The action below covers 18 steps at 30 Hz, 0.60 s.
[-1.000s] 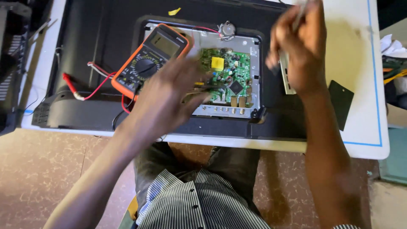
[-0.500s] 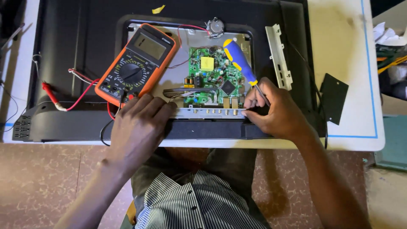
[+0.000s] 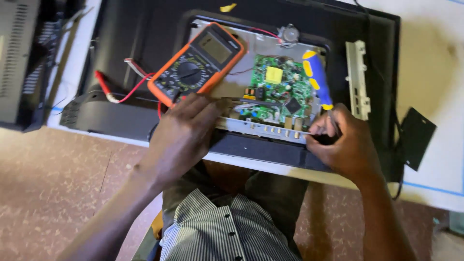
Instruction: Repairing and testing the internal circuit board of a television using a screwdriver and a multimeter.
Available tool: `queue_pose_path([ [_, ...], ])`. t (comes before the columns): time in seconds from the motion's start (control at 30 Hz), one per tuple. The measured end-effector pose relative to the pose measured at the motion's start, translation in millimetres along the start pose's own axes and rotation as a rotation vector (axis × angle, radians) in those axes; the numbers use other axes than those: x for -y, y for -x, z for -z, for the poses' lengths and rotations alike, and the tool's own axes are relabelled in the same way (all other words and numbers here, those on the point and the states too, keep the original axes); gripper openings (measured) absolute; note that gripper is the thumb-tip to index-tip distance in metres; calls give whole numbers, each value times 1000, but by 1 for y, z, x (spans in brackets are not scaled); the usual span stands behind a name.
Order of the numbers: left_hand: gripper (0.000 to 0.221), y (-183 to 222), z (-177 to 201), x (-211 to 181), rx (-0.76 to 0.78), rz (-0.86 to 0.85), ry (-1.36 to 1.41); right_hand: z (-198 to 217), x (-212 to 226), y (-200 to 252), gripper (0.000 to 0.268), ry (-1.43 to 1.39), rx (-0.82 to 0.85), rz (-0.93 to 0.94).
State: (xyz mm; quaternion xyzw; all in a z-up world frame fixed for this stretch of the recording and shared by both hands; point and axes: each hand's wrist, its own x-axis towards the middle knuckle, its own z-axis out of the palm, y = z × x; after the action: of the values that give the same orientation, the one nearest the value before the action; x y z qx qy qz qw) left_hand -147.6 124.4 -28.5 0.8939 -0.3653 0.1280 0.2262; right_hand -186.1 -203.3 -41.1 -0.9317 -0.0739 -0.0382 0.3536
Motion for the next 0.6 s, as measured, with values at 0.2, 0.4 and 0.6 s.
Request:
queue_pose_path([
  [0.2, 29, 14, 38, 1, -342, 38, 43, 1, 5, 1, 43, 16, 9, -88],
  [0.4, 20, 39, 15, 6, -348, 153, -57, 1, 4, 2, 45, 11, 36, -169],
  [0.6, 30, 40, 14, -11, -303, 294, -12, 3, 7, 5, 43, -59, 62, -178],
])
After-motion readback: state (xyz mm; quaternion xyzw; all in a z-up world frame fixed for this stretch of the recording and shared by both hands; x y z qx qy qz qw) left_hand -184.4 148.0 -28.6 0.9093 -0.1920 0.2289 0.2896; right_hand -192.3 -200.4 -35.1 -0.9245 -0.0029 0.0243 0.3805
